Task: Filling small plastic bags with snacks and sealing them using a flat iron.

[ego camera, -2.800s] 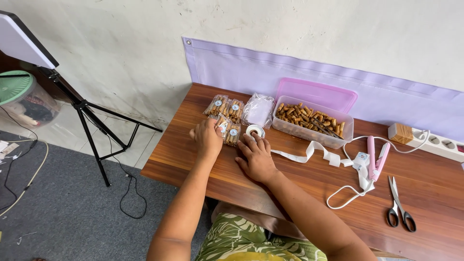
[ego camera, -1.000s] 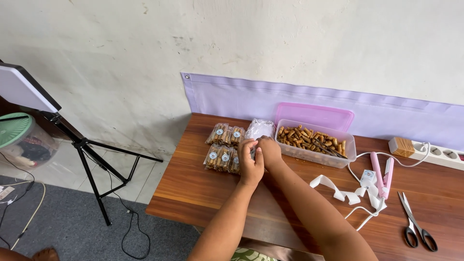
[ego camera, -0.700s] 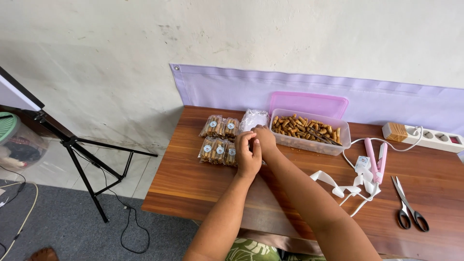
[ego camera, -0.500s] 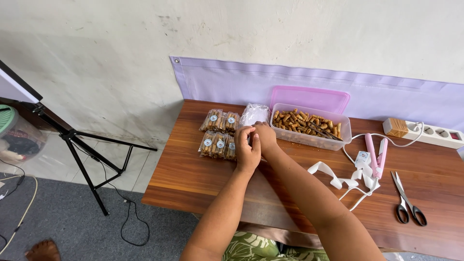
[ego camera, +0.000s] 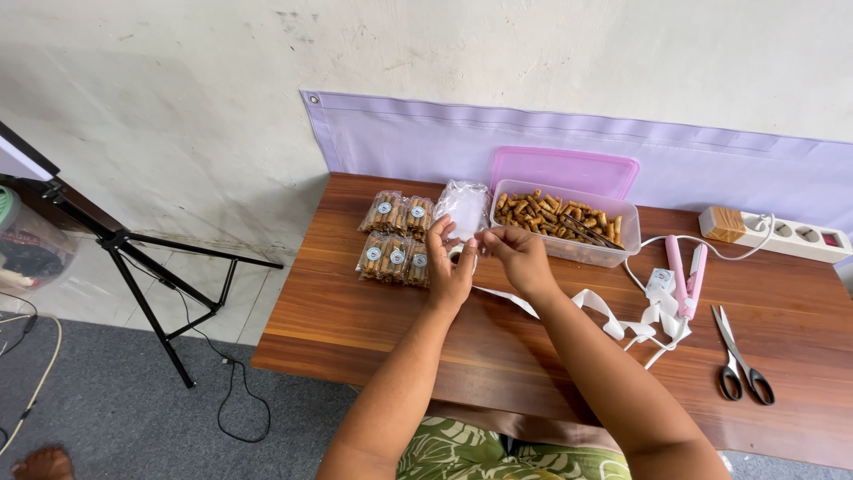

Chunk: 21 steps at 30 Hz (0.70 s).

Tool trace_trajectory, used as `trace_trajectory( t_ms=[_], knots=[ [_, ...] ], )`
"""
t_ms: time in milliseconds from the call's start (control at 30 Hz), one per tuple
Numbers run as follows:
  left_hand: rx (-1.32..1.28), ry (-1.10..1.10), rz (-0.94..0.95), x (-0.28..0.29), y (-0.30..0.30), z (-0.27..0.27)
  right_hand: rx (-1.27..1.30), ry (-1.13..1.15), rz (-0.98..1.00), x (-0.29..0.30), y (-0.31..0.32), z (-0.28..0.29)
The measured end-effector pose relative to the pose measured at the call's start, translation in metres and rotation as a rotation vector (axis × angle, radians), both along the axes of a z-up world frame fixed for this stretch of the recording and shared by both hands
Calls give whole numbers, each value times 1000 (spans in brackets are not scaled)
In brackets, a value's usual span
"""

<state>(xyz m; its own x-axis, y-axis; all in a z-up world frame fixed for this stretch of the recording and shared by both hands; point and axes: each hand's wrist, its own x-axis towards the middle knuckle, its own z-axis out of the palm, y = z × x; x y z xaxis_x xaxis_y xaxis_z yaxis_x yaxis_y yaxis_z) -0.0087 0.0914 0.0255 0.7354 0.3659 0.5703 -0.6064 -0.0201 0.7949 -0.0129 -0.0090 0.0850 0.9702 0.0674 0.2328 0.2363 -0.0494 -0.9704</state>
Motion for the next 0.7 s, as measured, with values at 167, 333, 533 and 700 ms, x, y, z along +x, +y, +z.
trace_trajectory(
  t_ms=[167,333,533,700],
  knots=[
    [-146,115,-413,-3,-8,-4,200,90,57,-42,-23,36],
    [-125,233,-482,8,-15,-29,371,140,20,-28,-58,-15],
    [-86,246,-376,3,-12,-17,404,114,54,-15,-69,-44],
    [-50,263,-369,1,-8,-12,348,112,-17,-11,-67,-59]
  ],
)
